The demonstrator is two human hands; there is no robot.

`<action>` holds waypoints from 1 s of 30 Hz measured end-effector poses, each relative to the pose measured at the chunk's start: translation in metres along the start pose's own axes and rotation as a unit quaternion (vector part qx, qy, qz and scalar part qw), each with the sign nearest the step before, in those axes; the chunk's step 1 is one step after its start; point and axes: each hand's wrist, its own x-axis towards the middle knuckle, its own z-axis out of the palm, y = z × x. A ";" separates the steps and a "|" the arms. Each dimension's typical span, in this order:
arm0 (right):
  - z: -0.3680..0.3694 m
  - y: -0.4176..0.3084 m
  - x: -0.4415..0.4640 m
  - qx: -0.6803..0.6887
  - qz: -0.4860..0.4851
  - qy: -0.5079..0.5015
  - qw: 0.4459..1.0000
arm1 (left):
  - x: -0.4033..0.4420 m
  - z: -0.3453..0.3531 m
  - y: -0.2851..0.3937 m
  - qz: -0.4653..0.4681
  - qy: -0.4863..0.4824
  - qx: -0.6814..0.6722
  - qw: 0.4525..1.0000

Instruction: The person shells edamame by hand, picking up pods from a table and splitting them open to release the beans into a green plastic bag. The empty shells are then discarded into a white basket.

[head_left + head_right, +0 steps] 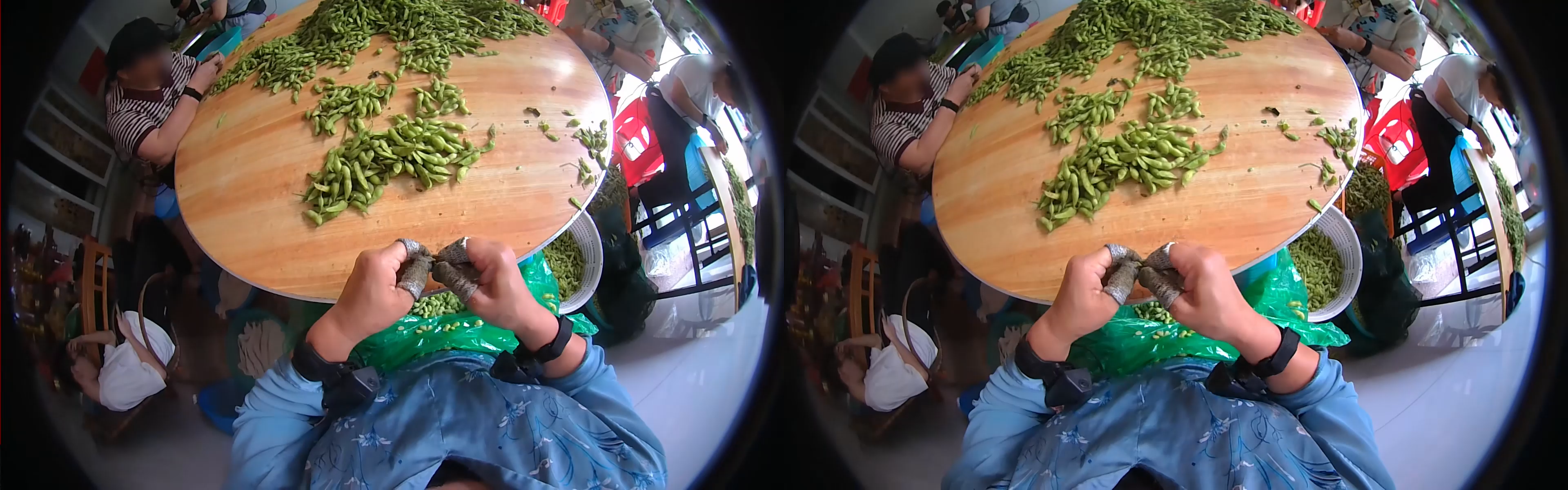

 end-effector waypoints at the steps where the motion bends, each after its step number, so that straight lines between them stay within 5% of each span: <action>1: -0.001 0.000 0.001 -0.097 -0.043 -0.006 0.994 | 0.000 0.002 -0.005 -0.001 0.000 -0.001 1.000; 5: 0.001 -0.003 0.003 -0.288 -0.144 -0.006 0.947 | 0.004 0.010 0.000 -0.054 0.024 -0.196 0.979; 6: 0.002 -0.005 0.002 -0.288 -0.144 -0.006 0.947 | 0.004 0.010 0.005 -0.097 0.030 -0.282 0.954; 7: 0.003 -0.008 0.002 -0.145 -0.084 0.005 0.986 | 0.005 0.010 0.003 -0.097 0.029 -0.282 0.954; 8: 0.003 -0.009 0.002 0.002 -0.022 0.017 1.000 | 0.005 0.010 -0.002 -0.039 0.036 -0.261 0.964; 9: -0.001 -0.007 0.003 0.002 -0.022 0.018 1.000 | 0.004 0.009 -0.005 0.018 0.043 -0.240 0.970; 11: -0.016 -0.003 0.009 0.162 0.054 0.023 0.985 | 0.004 0.002 -0.003 0.027 0.055 -0.183 0.981; 15: -0.026 0.002 0.007 0.262 0.117 0.006 0.958 | -0.001 0.005 0.012 0.039 0.013 0.030 0.999; 23: -0.020 -0.001 0.005 0.229 0.105 -0.015 0.968 | 0.006 0.013 0.004 0.177 0.068 0.233 0.954; 30: -0.018 -0.012 0.006 0.204 0.117 -0.043 0.971 | 0.005 0.009 0.006 0.192 0.057 0.287 0.937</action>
